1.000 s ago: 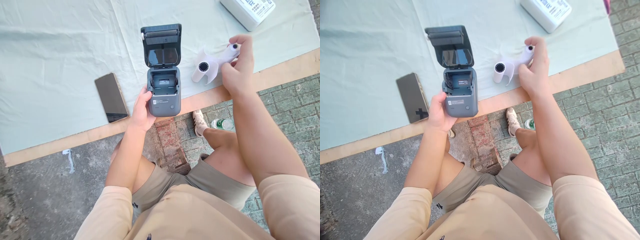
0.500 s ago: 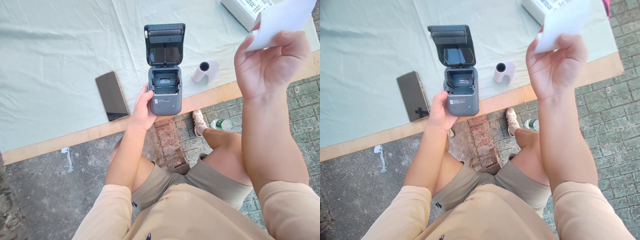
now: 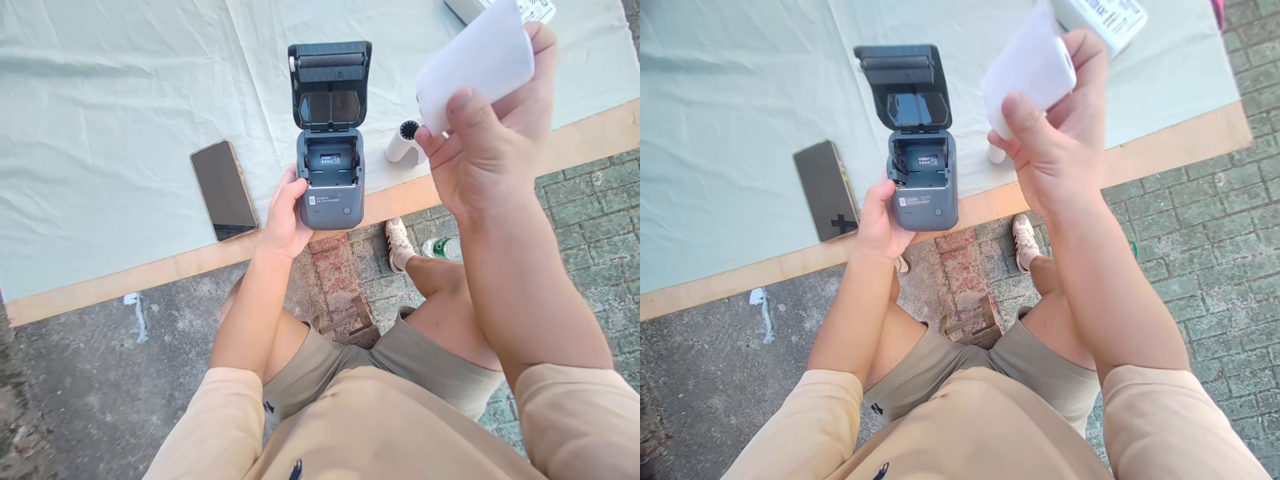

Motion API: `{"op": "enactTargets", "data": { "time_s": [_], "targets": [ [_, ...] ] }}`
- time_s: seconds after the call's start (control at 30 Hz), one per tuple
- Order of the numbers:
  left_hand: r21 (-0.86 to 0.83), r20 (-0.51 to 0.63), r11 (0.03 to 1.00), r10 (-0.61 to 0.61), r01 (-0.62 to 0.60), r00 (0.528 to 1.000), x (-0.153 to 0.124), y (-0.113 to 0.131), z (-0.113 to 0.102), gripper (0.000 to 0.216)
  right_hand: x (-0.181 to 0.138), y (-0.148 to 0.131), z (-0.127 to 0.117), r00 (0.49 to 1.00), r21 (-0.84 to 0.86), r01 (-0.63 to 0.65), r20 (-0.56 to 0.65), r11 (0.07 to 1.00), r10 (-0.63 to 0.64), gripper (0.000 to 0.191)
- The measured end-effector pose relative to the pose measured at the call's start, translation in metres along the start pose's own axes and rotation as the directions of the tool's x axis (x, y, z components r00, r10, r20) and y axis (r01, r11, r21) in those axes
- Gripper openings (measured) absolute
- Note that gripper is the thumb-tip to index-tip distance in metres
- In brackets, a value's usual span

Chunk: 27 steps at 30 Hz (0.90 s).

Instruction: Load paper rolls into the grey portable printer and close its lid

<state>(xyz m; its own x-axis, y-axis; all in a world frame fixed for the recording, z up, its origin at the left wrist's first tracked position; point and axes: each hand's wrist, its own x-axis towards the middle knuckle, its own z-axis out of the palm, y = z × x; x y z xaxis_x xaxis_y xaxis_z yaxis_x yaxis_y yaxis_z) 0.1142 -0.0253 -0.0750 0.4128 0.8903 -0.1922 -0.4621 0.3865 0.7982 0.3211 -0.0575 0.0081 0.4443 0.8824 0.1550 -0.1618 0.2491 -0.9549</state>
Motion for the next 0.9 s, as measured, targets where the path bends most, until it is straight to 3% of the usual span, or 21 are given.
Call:
{"op": "enactTargets", "data": {
  "time_s": [0.13,0.33,0.47,0.53,0.63,0.77,0.9],
  "targets": [
    [-0.016,0.000,1.000,-0.009,0.009,1.000,-0.001,0.000,0.000,0.032,0.009,0.013,-0.005,0.982,0.147,-0.049,-0.175,0.988,0.074,0.043],
    [-0.034,-0.004,0.999,-0.032,0.032,0.999,-0.001,0.000,0.001,0.035,0.009,0.020,-0.006,0.994,0.135,-0.079,-0.063,0.988,0.088,0.044],
    [-0.031,-0.002,0.999,-0.033,0.032,0.999,-0.001,0.001,0.001,0.034,-0.004,0.013,0.006,0.995,0.121,-0.095,0.050,0.988,0.089,0.062],
    [-0.049,0.013,0.999,-0.023,0.023,1.000,-0.001,0.001,0.001,0.031,-0.006,0.013,0.008,0.995,0.102,-0.091,0.047,0.991,0.086,0.065],
    [-0.054,0.012,0.998,-0.018,0.019,1.000,0.000,0.000,0.000,0.032,-0.001,0.017,-0.001,0.995,0.077,-0.101,-0.010,0.992,0.102,0.054],
    [-0.080,0.023,0.996,-0.023,0.025,0.999,0.000,-0.001,0.000,0.029,0.010,0.018,-0.015,0.966,0.136,-0.258,0.052,0.956,0.253,0.043],
    [-0.136,0.053,0.990,-0.028,0.035,0.998,0.000,0.002,0.001,0.023,0.001,0.009,-0.002,0.959,0.210,-0.281,0.021,0.936,0.283,0.041]
  ]
}}
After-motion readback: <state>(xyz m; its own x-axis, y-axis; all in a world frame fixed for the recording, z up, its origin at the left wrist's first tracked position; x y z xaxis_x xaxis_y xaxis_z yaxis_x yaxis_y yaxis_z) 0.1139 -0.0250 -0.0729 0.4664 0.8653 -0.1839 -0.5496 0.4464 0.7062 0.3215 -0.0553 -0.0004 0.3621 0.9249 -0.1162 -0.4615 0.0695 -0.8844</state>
